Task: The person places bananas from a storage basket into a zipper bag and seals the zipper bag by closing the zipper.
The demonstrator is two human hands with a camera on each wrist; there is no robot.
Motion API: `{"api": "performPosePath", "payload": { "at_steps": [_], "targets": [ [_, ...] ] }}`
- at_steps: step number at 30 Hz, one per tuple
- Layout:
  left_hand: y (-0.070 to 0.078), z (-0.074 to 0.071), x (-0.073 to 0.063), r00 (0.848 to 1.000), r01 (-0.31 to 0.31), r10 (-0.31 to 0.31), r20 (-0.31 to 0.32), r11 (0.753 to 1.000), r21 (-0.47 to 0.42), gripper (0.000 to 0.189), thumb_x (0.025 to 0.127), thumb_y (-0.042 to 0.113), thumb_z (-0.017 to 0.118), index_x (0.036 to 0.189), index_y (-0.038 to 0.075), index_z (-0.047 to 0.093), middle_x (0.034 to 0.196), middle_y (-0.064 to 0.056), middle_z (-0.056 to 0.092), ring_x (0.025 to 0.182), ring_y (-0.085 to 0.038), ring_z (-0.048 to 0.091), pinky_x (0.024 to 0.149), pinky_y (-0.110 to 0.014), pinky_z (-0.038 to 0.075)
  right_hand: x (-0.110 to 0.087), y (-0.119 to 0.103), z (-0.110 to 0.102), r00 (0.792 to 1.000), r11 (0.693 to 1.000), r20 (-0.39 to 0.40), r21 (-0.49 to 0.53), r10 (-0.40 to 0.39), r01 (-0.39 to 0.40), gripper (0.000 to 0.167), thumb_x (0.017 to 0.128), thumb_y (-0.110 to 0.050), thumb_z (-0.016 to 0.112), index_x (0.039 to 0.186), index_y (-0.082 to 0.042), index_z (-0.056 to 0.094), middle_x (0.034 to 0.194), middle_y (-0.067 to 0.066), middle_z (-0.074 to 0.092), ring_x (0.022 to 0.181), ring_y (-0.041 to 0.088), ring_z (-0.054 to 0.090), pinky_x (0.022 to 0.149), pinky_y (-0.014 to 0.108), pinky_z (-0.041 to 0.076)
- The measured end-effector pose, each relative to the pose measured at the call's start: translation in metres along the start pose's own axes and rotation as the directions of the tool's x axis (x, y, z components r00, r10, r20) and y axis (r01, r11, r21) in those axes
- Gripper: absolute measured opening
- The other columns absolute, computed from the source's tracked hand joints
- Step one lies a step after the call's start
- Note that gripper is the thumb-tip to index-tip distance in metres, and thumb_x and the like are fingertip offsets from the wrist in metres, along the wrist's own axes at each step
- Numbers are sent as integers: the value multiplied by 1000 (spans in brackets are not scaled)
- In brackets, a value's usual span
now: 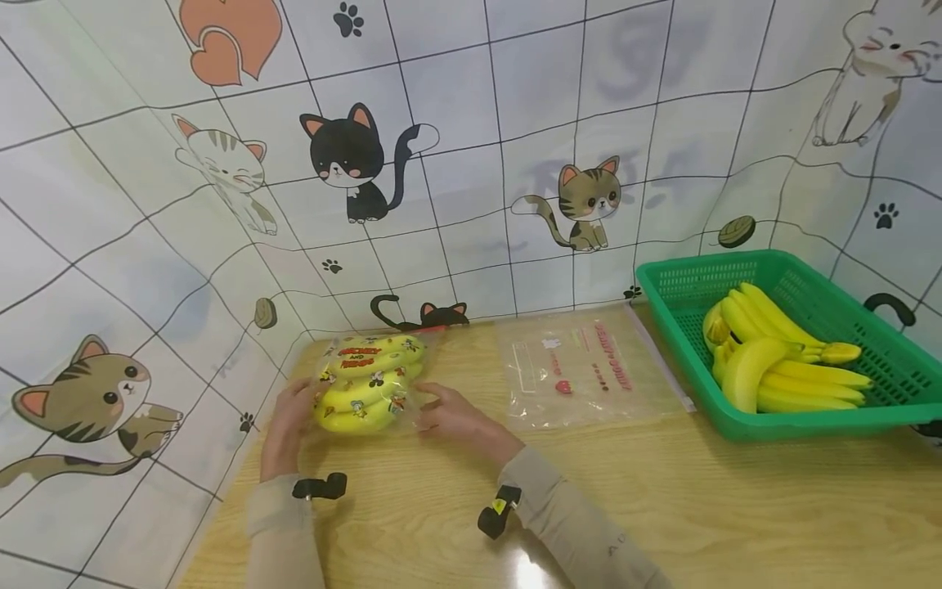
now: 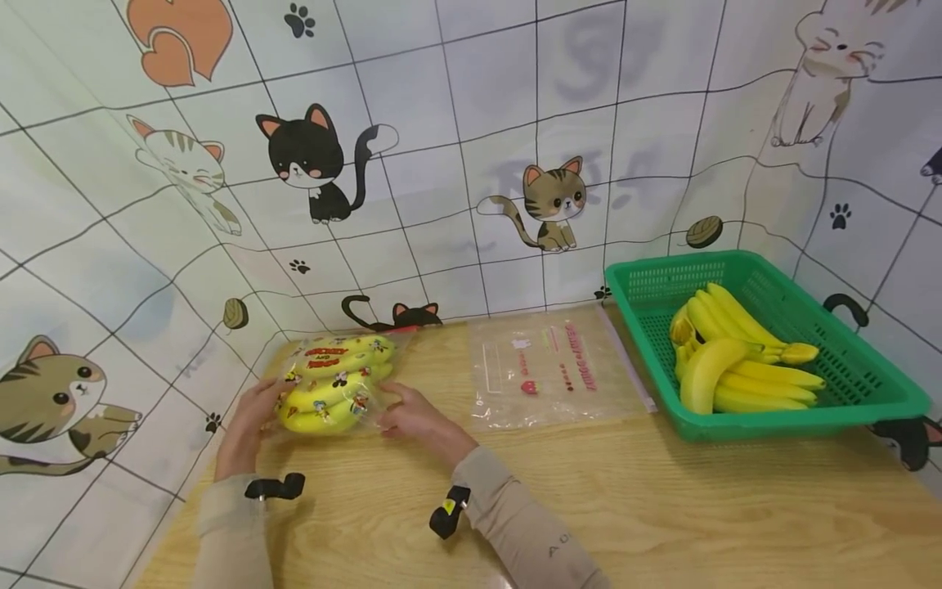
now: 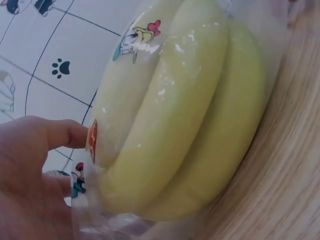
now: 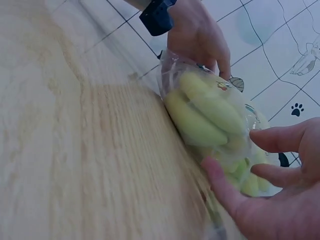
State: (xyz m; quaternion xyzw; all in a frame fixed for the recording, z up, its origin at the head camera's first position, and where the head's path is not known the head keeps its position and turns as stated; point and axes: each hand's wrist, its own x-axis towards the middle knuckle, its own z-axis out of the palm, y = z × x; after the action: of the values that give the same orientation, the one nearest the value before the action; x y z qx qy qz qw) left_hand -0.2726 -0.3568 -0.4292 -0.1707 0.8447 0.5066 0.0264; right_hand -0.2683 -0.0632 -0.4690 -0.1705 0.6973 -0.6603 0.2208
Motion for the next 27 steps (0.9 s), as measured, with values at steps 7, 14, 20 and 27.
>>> {"api": "performPosePath", "payload": {
  "at_steps": [7,14,20,27],
  "targets": [
    [37,4,-23,927,-184,254,-276,949,256,64,102,34,56,156,2,41,156,-34,39,141,-55,40,115,-67,35,-8,-13,-17,992,993,-112,-93,62,-72,60,99,-13,63,154,-4,41,142,30,50,119,44,64,98,49,59],
    [93,49,-54,748,-445,534,-395,844,299,46,97,23,66,137,0,61,143,-28,55,137,-48,47,114,-64,37,-28,-37,-55,984,991,-178,-134,-11,-14,52,102,-17,61,151,-7,45,147,29,49,124,39,63,96,47,60],
    [120,103,-82,702,-628,662,-261,749,212,37,93,15,73,127,2,66,131,-19,66,124,-40,60,102,-53,53,-59,-54,-104,979,977,-185,-208,-85,45,50,104,-19,57,151,-8,43,149,26,49,129,40,59,97,45,60],
    [134,168,-102,819,-572,570,68,820,10,44,99,28,70,137,9,59,137,-12,63,123,-33,65,99,-45,59,-100,-70,-168,954,951,-260,-303,-148,65,53,105,-16,56,152,0,38,151,31,46,131,45,57,100,51,58]
  ]
}}
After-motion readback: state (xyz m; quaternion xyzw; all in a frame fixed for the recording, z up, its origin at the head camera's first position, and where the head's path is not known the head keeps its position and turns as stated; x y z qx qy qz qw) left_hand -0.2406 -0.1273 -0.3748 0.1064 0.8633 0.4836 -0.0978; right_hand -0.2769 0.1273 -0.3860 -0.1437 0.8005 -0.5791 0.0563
